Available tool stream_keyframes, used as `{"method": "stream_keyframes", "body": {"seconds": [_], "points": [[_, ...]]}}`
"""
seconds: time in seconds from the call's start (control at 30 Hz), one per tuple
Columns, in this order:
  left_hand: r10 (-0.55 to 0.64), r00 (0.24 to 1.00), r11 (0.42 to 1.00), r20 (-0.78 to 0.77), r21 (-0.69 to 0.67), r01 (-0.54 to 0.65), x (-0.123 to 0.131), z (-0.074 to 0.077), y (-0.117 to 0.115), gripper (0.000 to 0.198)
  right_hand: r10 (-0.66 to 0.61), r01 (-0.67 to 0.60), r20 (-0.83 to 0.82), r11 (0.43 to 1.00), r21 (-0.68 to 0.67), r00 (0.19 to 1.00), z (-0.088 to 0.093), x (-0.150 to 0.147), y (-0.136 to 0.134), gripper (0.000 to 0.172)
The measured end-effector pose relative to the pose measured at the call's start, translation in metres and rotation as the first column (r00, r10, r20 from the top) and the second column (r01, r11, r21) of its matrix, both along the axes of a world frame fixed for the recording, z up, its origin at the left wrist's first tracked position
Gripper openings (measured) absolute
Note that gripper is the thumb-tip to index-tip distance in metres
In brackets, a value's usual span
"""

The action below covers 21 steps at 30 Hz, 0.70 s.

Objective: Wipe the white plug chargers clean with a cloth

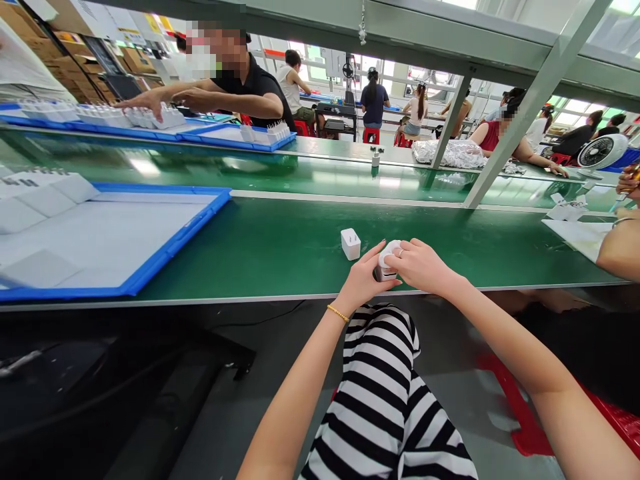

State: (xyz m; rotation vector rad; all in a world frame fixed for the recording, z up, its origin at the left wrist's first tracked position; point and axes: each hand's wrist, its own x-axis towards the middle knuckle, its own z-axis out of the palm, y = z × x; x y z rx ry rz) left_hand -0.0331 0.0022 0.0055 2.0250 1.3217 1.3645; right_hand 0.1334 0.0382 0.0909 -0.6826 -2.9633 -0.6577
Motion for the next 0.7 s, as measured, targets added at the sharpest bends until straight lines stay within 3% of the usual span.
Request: {"method": "stream_keyframes", "body": {"seconds": [0.1,0.27,0.53,0.7], "points": [[0.003,1.000,1.000,0.015,0.017,-0.004,0.0007,0.0001,-0.0004,0.052,0.003,-0.003,-0.001,1.000,-0.019,1.000,0.0003,-0.0004,-0.0010,0.017],[0.027,1.000,0.999,0.011,0.022,-0.027,0.0029,0.0026,-0.0030,0.037,-0.003,0.003,0.000,0.999,-0.054,1.000,0.0017,0.0000,-0.0044,0.021],[0.020,1.000,0.996,0.019,0.088,-0.022,0.0043,0.0041,-0.0035,0.029,-0.017,0.019,0.020,0.995,-0.095,1.000,0.0017,0.0007,-0.0019,0.019],[0.002,1.000,0.997,0.024,0.083,-0.004,0.0043,0.0054,-0.0039,0.034,0.021,-0.021,0.001,0.988,-0.151,1.000,0.0074,0.0025,0.0029,0.019]]}}
